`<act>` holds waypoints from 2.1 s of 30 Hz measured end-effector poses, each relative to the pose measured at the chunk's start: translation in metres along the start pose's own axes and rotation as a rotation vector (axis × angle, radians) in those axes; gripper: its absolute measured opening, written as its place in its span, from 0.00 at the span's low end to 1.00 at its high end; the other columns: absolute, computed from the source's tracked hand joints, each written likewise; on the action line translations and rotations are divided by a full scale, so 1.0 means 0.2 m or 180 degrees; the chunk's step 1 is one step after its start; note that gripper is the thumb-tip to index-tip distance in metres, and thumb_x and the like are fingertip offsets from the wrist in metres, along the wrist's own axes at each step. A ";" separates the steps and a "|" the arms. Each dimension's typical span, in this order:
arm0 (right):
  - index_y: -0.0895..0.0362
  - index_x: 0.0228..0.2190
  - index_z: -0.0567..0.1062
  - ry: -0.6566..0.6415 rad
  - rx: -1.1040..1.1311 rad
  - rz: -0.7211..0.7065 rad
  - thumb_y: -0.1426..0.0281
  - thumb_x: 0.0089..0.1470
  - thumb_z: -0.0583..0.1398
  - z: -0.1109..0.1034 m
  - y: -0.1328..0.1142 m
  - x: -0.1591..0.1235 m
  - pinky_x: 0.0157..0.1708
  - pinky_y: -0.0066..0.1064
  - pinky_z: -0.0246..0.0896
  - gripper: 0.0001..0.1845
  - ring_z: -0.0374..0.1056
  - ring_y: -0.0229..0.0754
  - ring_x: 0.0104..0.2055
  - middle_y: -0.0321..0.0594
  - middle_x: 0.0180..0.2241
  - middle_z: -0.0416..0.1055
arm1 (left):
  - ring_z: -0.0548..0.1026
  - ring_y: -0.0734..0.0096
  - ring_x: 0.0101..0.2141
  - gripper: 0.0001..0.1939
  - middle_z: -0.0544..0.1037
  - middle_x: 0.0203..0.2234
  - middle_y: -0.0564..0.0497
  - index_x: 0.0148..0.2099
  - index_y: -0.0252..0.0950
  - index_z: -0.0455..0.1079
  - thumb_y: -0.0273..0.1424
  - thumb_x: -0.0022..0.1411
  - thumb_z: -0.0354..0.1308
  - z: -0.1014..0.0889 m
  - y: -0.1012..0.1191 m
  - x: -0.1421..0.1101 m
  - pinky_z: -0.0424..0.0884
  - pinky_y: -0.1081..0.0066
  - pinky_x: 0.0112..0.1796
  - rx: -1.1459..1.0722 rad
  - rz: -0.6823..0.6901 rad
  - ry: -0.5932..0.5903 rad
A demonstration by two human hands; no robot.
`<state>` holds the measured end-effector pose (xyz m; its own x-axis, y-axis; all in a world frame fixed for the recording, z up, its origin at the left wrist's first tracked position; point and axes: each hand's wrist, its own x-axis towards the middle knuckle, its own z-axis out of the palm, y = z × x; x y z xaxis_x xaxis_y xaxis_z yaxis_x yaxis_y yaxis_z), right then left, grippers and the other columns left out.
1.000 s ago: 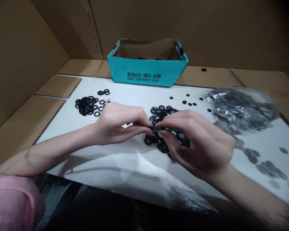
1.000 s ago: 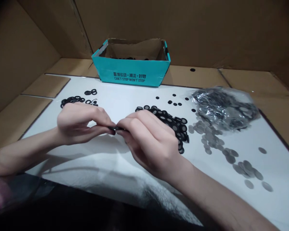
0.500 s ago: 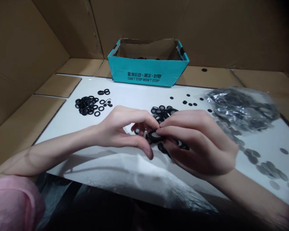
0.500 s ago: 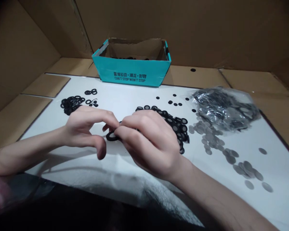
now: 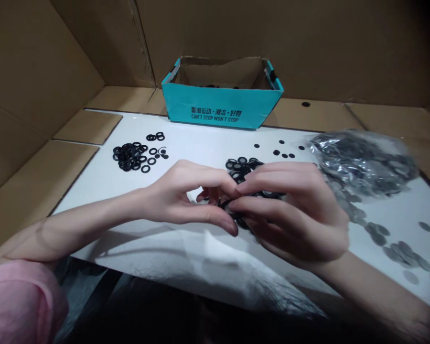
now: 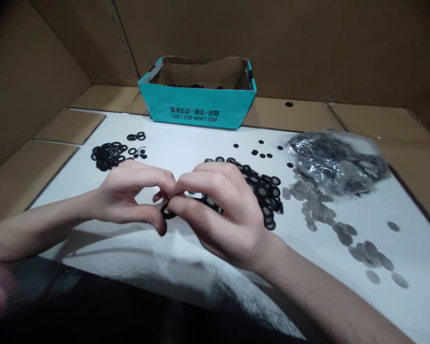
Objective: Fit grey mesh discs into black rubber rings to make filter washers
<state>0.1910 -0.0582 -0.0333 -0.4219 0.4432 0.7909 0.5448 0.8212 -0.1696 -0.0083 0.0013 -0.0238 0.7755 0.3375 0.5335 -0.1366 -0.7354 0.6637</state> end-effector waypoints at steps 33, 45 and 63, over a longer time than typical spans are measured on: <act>0.57 0.26 0.72 -0.0784 0.4180 0.3170 0.59 0.49 0.67 0.10 -0.02 -0.01 0.28 0.25 0.63 0.15 0.64 0.33 0.28 0.36 0.27 0.69 | 0.72 0.77 0.22 0.14 0.77 0.23 0.53 0.40 0.35 0.74 0.41 0.60 0.64 -0.03 0.08 0.00 0.68 0.76 0.28 0.1495 0.0186 0.0141; 0.56 0.28 0.75 -0.0582 0.4737 0.3332 0.64 0.47 0.69 0.11 -0.03 -0.02 0.24 0.22 0.61 0.11 0.55 0.28 0.20 0.30 0.21 0.63 | 0.71 0.76 0.21 0.12 0.76 0.21 0.55 0.37 0.38 0.73 0.42 0.62 0.61 0.01 0.08 -0.01 0.65 0.74 0.28 0.1552 0.0233 0.0426; 0.53 0.31 0.79 -0.0018 0.3586 0.3775 0.66 0.42 0.72 0.12 -0.05 -0.06 0.34 0.27 0.71 0.12 0.74 0.36 0.31 0.35 0.28 0.78 | 0.66 0.78 0.19 0.14 0.73 0.18 0.54 0.26 0.35 0.69 0.23 0.66 0.53 0.02 0.04 -0.03 0.62 0.74 0.25 0.2917 0.0795 0.0260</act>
<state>0.1721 -0.0632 -0.0546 -0.1807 0.9795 -0.0886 -0.2253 -0.1289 -0.9657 -0.0111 -0.0086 -0.0234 0.7391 0.1229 0.6623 0.2707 -0.9545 -0.1250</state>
